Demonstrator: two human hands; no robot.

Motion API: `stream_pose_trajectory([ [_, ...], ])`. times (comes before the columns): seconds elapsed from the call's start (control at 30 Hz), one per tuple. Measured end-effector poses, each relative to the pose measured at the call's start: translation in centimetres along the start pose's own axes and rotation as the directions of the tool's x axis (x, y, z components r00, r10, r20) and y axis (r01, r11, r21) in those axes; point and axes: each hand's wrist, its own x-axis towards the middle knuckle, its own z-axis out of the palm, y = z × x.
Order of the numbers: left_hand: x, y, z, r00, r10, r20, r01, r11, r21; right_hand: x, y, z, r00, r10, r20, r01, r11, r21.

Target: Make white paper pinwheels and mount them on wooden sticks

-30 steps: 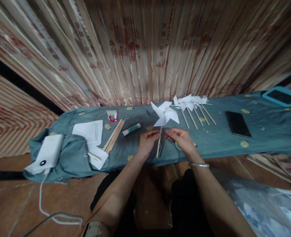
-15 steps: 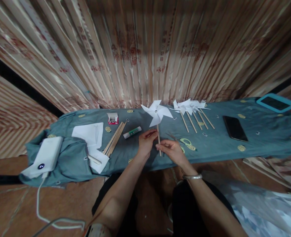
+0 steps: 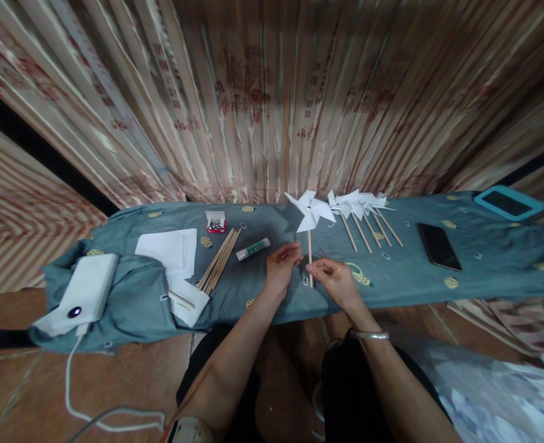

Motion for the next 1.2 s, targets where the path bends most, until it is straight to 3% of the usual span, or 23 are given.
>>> stream_pose_trajectory([
  [0.07, 0.1, 0.0, -0.2, 1.0, 0.002, -0.005, -0.002, 1.0, 0.004, 1.2, -0.6, -1.4, 0.997, -0.041, -0.059, 0.031, 0.987, -0.158],
  [0.13, 0.1, 0.0, -0.4, 1.0, 0.008, -0.01, -0.008, 1.0, 0.026, 2.8, -1.4, -3.1, 0.996, -0.047, -0.077, 0.012, 0.917, -0.399],
  [0.27, 0.2, 0.1, -1.0, 1.0, -0.003, -0.001, 0.003, 0.998, 0.067, 6.7, -2.3, -6.1, 0.992, -0.077, -0.102, -0.036, 0.601, -0.798],
  [0.4, 0.5, 0.2, -1.6, 1.0, 0.012, 0.021, -0.014, 0.997, 0.074, 10.0, -1.5, -7.6, 0.997, 0.033, -0.075, -0.082, 0.334, -0.939],
  [0.57, 1.1, 0.0, -2.1, 1.0, 0.014, 0.028, -0.017, 0.994, 0.109, 11.7, 0.5, -7.8, 0.992, 0.101, -0.074, -0.1, 0.279, -0.955],
  [0.83, 1.4, 0.1, -2.6, 0.999, 0.043, 0.03, -0.047, 0.987, 0.155, 12.2, 3.1, -7.9, 0.978, 0.191, -0.089, -0.136, 0.249, -0.959],
  [1.2, 1.5, -0.1, -2.4, 0.999, 0.031, 0.03, -0.034, 0.99, 0.135, 11.8, 2.2, -7.6, 0.974, 0.202, -0.105, -0.147, 0.204, -0.968],
])
